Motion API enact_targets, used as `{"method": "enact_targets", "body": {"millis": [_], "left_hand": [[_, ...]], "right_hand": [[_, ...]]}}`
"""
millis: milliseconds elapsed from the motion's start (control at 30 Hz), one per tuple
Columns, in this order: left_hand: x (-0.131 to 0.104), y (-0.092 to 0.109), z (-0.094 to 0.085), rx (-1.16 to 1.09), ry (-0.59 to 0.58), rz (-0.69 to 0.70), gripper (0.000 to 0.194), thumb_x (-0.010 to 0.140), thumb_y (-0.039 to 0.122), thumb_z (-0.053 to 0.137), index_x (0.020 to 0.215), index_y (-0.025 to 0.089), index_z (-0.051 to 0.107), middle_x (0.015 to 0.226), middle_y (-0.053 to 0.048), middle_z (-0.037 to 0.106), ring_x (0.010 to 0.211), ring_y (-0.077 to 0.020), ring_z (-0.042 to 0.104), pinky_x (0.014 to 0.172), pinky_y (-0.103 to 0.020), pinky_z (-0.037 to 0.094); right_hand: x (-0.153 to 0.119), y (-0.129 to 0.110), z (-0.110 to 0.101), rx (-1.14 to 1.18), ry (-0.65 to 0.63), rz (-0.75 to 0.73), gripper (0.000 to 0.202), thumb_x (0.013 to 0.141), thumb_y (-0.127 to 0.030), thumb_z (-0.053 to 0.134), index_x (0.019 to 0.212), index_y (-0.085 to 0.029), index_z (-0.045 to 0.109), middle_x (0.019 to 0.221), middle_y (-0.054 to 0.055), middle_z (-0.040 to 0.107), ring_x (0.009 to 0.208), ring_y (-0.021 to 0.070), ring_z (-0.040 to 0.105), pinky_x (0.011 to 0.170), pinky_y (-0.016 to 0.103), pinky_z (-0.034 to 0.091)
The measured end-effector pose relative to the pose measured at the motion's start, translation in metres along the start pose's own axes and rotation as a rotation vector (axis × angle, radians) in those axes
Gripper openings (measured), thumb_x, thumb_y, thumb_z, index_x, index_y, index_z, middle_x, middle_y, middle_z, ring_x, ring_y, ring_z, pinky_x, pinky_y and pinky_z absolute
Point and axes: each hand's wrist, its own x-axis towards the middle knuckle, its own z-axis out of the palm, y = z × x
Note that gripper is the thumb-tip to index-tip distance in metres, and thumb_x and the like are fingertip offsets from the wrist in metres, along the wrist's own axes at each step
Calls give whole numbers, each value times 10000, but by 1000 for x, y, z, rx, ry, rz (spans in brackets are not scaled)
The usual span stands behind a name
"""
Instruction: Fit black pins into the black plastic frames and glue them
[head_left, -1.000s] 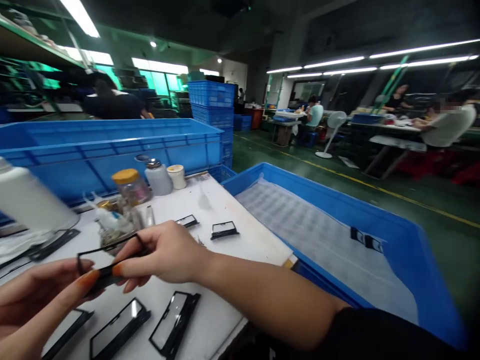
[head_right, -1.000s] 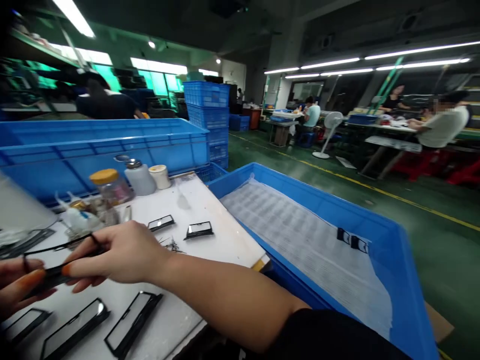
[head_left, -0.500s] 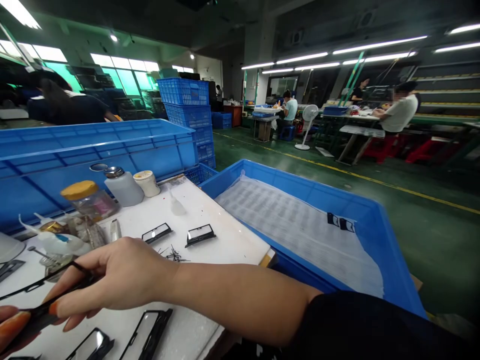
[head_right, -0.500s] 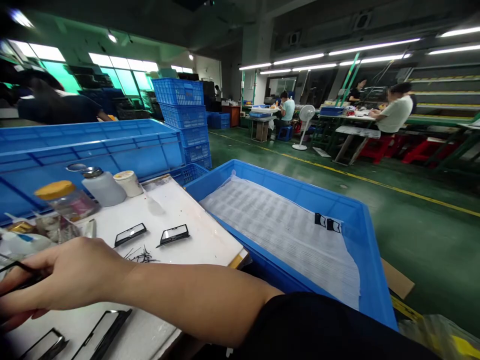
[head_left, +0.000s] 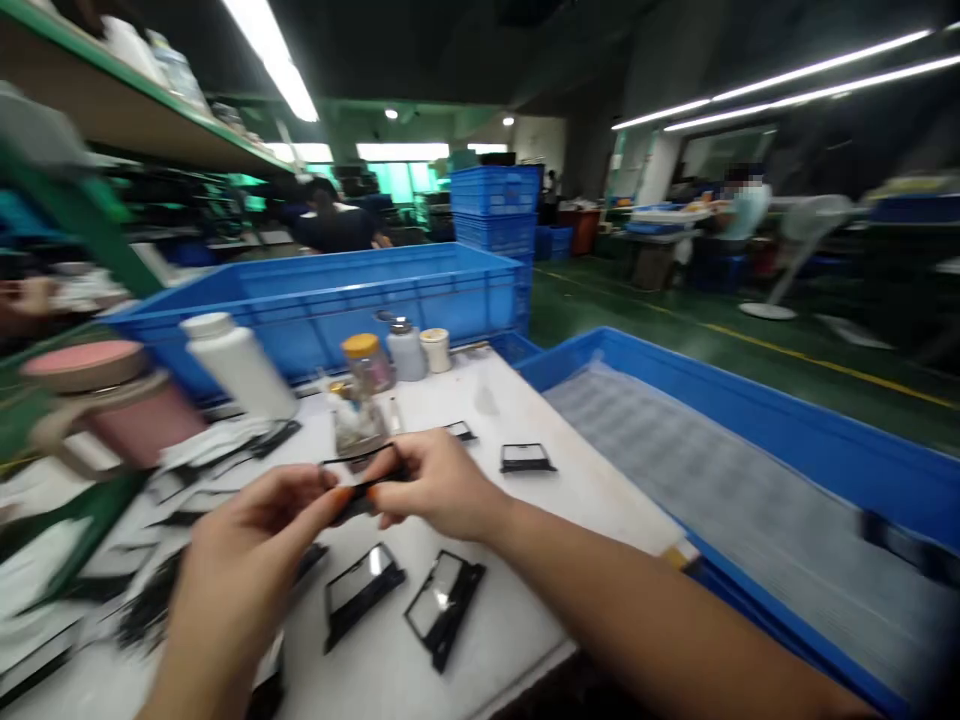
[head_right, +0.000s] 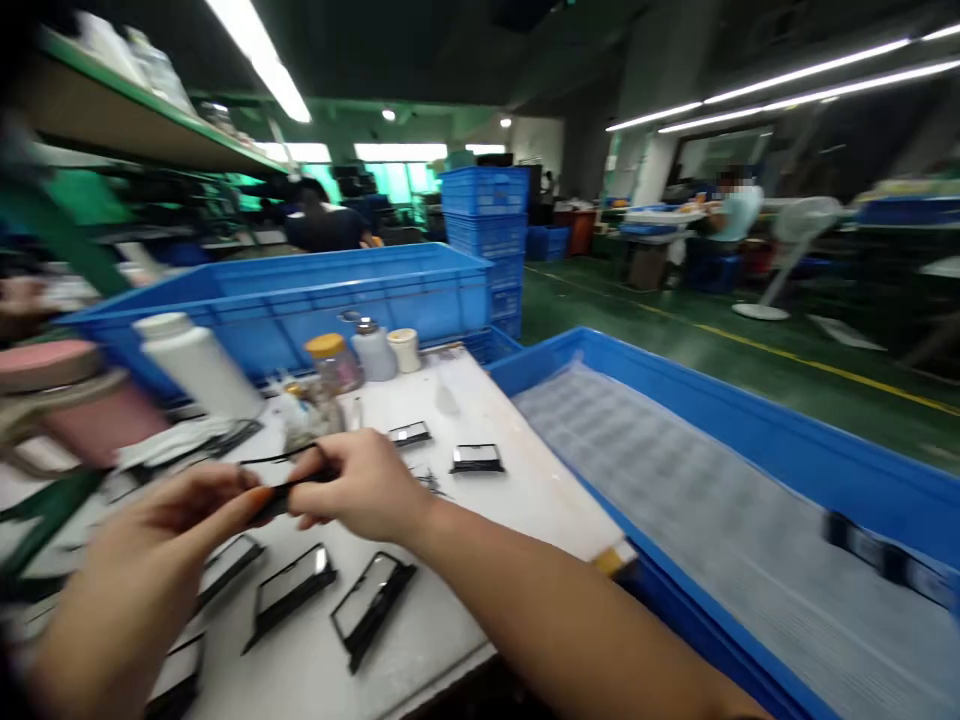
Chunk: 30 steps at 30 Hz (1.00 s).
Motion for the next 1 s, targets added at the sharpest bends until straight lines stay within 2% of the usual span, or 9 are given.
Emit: {"method": "enact_targets", "body": {"millis": [33,133,333,500,700,867,1000], "left_hand": [[0,1,0,-69,-16,-24,265,699,363,772,806,159,640,683,-3,629,633,-139,566,577,-213,448],[0,3,1,-206,-27,-20,227,716,320,761,769,142,631,651,3,595,610,-111,538,567,-195,436],[-1,2,-4,-384,-92,-32,180,761,262,735,785,123,623,665,5,598,607,-71,538,580,-164,445],[1,-2,-5,-542,-163,-116,266,738,268,755,877,132,573,684,23,564,604,-79,557,564,-188,493],[1,-2,-2,-552,-256,-182,376,769,261,725,1058,172,501,696,33,552,628,-90,558,584,-214,518],[0,-4,1,-541,-306,-178,377,784,230,696,1085,180,475,689,38,547,602,-86,543,584,-226,512],[1,-6,1,-478,-303,-149,379,772,197,687,1085,179,472,663,44,552,582,-94,552,586,-237,491]], "right_hand": [[-1,-2,1,-19,26,-4,142,630,-164,690,769,-137,673,626,-10,635,546,122,633,540,228,502],[-2,-7,1,-48,-4,18,127,704,-182,683,819,-127,684,622,14,668,563,124,647,560,227,502],[-4,-11,-2,-18,-114,110,227,813,-268,662,995,-138,700,792,76,739,647,136,693,570,209,511],[0,-7,-5,36,-107,180,352,869,-419,594,958,-105,726,743,118,736,576,153,686,501,208,501],[1,-6,-3,30,-76,204,338,853,-408,596,830,-97,725,673,118,725,528,162,671,460,203,485],[-1,-8,-1,17,-79,221,314,849,-385,593,800,-104,722,651,114,721,523,163,671,454,198,481],[0,-8,-1,-2,-108,207,316,855,-373,581,779,-103,728,662,110,723,518,154,667,452,193,478]]}}
